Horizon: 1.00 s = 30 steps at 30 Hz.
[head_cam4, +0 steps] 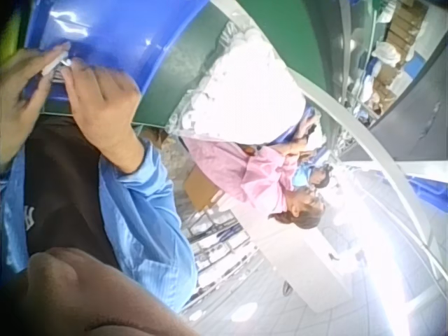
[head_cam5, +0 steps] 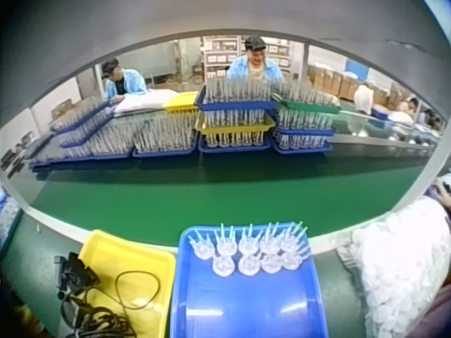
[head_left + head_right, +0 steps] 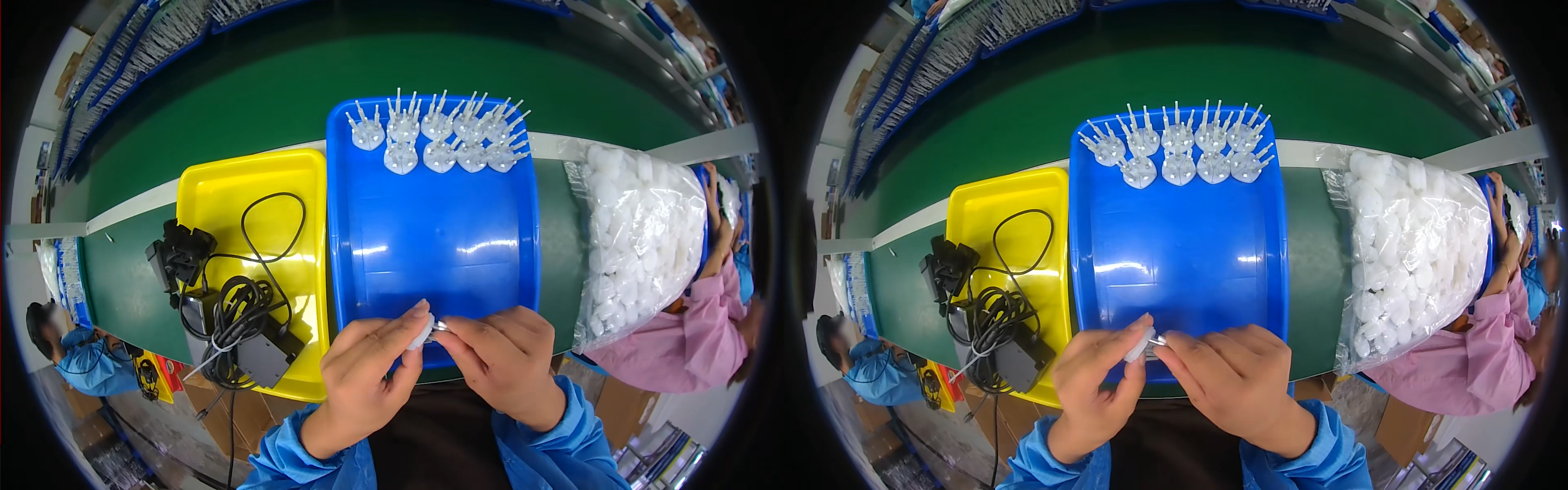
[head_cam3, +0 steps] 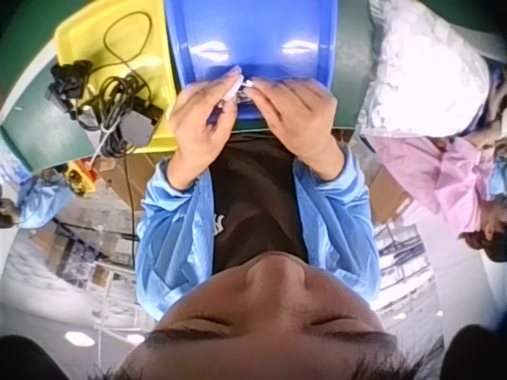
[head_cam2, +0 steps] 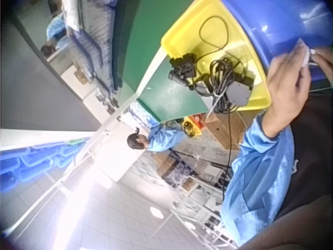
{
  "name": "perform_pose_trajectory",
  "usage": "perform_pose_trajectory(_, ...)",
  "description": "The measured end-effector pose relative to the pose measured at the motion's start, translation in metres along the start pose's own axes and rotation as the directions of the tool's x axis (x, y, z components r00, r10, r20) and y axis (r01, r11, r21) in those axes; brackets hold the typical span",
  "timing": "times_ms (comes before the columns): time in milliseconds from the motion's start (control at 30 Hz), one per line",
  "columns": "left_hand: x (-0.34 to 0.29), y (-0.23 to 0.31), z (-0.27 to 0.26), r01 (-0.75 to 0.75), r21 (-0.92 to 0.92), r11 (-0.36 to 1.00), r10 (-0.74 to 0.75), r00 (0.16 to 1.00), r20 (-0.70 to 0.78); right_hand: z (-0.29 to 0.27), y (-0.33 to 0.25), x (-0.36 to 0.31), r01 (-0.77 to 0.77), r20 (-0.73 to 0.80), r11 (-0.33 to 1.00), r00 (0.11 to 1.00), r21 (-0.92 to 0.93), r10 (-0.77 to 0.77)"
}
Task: The person assembles small white plastic components by inserting thin white sticks into circular bases. They handle the parts by hand, picking them from a blue tray and a large plastic bag, and placing the assembled units back into the tray.
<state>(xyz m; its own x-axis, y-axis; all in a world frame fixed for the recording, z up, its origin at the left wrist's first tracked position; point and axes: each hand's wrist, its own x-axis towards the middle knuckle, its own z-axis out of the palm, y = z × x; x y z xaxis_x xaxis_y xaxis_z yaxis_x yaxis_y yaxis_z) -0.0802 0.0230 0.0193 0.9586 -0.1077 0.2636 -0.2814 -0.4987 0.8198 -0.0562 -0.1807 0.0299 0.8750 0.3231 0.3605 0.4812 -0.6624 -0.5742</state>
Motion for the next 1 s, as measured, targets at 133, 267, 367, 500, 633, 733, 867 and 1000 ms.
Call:
perform_pose_trajectory(133, -0.005, 0.006, 0.003, 0.049, 0.04, 0.998, -0.048, 0.999, -0.02, 0.006, -0.004, 0.003, 0.071, -0.082, 0.993, 0.993, -0.089, -0.079)
perform_pose_trajectory(267, -0.01, 0.007, 0.003, 0.077, 0.005, 0.997, -0.077, 0.997, -0.027, 0.012, -0.007, 0.002, 0.077, -0.091, 0.994, 0.992, -0.071, -0.084)
perform_pose_trajectory(367, -0.002, 0.003, -0.005, 0.114, -0.125, 0.986, -0.113, 0.994, 0.011, 0.009, -0.003, -0.001, 0.006, -0.034, 0.997, 0.999, 0.077, -0.003)
perform_pose_trajectory(500, -0.002, 0.001, -0.008, 0.248, -0.263, 0.933, -0.24, 0.969, 0.062, 0.0, 0.009, -0.001, -0.109, 0.116, 0.954, 0.99, 0.28, 0.08)
perform_pose_trajectory(633, 0.001, -0.002, -0.009, 0.09, -0.084, 0.992, -0.092, 0.996, -0.015, -0.004, 0.009, 0.007, -0.327, 0.205, 0.768, 0.945, 0.55, 0.254)
perform_pose_trajectory(733, 0.001, -0.001, -0.006, 0.005, -0.02, 1.0, -0.006, 0.998, -0.058, -0.003, 0.009, 0.006, -0.365, 0.288, 0.641, 0.931, 0.675, 0.225)
perform_pose_trajectory(867, 0.001, -0.002, -0.006, -0.038, -0.041, 0.998, 0.037, 0.999, -0.02, 0.005, 0.009, -0.004, -0.428, 0.329, 0.521, 0.903, 0.739, 0.275)
perform_pose_trajectory(1000, 0.002, -0.002, -0.007, -0.032, -0.116, 0.993, 0.035, 0.999, 0.022, 0.003, 0.011, -0.007, -0.523, 0.415, 0.381, 0.847, 0.762, 0.333)
